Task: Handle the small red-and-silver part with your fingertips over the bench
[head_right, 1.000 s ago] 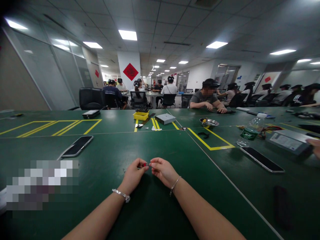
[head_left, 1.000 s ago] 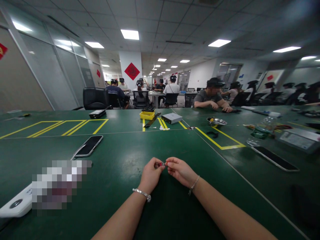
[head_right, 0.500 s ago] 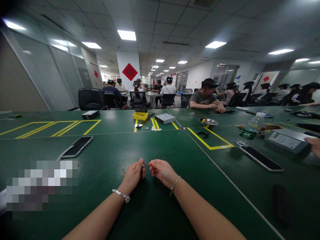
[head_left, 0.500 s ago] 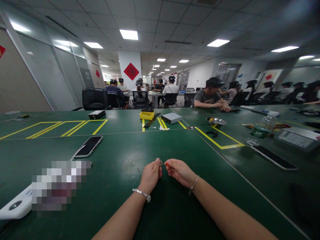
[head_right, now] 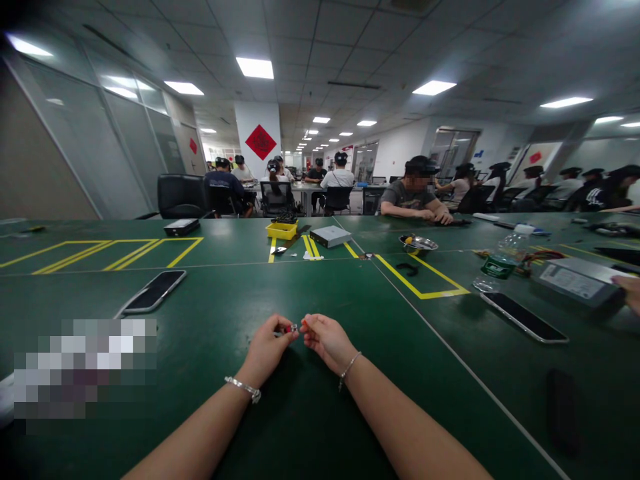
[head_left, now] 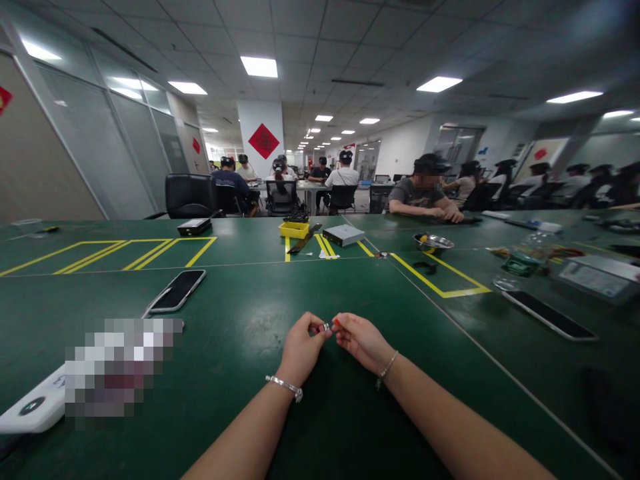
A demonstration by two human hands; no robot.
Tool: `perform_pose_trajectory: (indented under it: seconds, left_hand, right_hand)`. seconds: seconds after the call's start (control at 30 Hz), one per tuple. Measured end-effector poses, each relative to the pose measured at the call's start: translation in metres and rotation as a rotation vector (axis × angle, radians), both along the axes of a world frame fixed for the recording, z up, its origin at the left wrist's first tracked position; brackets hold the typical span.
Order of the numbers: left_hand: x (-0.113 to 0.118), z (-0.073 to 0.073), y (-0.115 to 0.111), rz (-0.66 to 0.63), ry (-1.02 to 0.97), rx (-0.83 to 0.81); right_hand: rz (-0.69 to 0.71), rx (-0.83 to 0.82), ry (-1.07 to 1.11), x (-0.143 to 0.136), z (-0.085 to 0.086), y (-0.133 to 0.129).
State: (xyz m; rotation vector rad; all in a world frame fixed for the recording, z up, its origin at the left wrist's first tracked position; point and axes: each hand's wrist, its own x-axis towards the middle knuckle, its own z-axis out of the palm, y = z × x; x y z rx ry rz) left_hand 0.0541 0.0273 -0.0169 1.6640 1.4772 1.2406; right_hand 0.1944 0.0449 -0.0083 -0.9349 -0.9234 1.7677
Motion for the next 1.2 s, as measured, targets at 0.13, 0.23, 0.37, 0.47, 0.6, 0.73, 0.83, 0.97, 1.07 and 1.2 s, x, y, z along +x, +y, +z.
perform_pose_trajectory:
  seconds: [0.13, 0.23, 0.37, 0.47, 0.6, 0.73, 0.83, 0.97, 1.07, 1.2]
  left_hand:
    - [0.001, 0.002, -0.002, 0.009, 0.006, 0.005]
    - [0.001, 0.005, -0.004, 0.001, -0.011, -0.029]
    - [0.001, 0.008, -0.005, -0.035, -0.012, -0.09]
    - [0.001, 0.008, -0.004, -0.06, -0.007, -0.1]
    - [0.001, 0.006, -0.002, -0.079, -0.01, -0.075]
    - [0.002, 0.004, -0.004, -0.041, 0.096, -0.02]
    - [0.004, 0.003, -0.007, -0.039, 0.227, 0.039]
    - [0.004, 0.003, -0.01, -0.024, 0.349, 0.057]
    - [0.004, 0.005, -0.011, -0.013, 0.402, 0.025]
    - [0.004, 0.008, -0.013, -0.015, 0.451, 0.041]
  right_hand:
    - [-0.005, 0.0, -0.013, 0.001, 0.001, -0.001]
    - [0.001, 0.018, -0.014, 0.001, 0.001, -0.001]
    - [0.006, 0.037, -0.012, 0.0, 0.001, -0.001]
    - [0.008, 0.031, 0.005, 0.001, 0.001, -0.001]
    - [0.021, 0.004, 0.022, 0.003, 0.001, 0.0]
    - [-0.011, 0.01, 0.018, 0.003, -0.002, 0.002]
    - [-0.076, 0.062, -0.036, 0.0, -0.004, 0.003]
    - [-0.112, 0.159, -0.206, -0.005, -0.007, 0.002]
    - [-0.137, 0.211, -0.315, -0.007, -0.008, 0.001]
    - [-0.161, 0.21, -0.344, -0.008, -0.007, 0.001]
